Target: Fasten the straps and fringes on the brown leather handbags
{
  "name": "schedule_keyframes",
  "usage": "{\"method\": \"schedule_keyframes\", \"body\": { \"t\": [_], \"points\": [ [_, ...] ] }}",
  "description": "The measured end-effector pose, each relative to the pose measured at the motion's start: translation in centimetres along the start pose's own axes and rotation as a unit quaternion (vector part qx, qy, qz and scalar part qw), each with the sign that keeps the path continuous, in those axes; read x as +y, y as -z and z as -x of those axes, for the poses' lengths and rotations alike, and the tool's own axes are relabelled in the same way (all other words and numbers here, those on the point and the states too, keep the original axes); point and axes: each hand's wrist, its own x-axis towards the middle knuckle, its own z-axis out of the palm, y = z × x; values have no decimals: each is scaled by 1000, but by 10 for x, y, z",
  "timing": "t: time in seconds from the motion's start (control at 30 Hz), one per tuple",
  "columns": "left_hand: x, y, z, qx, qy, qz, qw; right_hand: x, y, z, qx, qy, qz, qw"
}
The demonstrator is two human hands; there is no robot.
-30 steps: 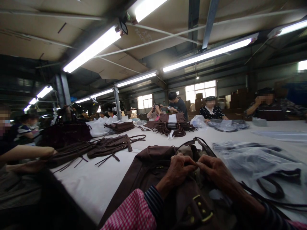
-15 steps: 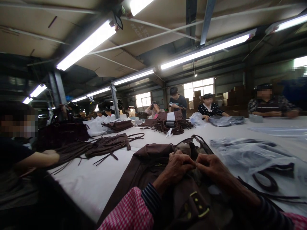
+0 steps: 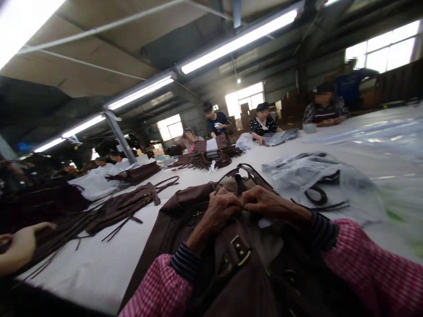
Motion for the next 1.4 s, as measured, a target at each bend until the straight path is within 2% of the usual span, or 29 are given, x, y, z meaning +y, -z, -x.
{"method": "schedule_keyframes", "body": {
  "t": [0.07, 0.17, 0.23, 0.37, 0.63, 1.03, 1.17, 1.4],
  "points": [
    [-3, 1, -3, -6, -8, -1, 1000, -2, 1, 2, 10, -2, -35, 999],
    [-6, 2, -4, -7, -7, 23, 1000, -4, -2, 4, 77, -42, -55, 995],
    [-6, 1, -3, 8, 3, 37, 999, -4, -3, 5, 96, -49, -54, 993],
    [-6, -1, 0, 23, 19, 48, 998, -3, -3, 4, 90, -34, -48, 994],
    [-8, 1, 1, 28, 29, 84, 996, -9, -1, 4, 97, -61, -46, 992],
    [-4, -10, 0, 97, 51, 70, 992, -2, -12, -4, 166, -96, -82, 978],
    [-4, -14, 0, 116, 49, 67, 990, -2, -15, -4, 162, -102, -103, 976],
    [-3, -18, 2, 129, 46, 68, 988, -11, -13, -3, 169, -96, -62, 979]
  ]
}}
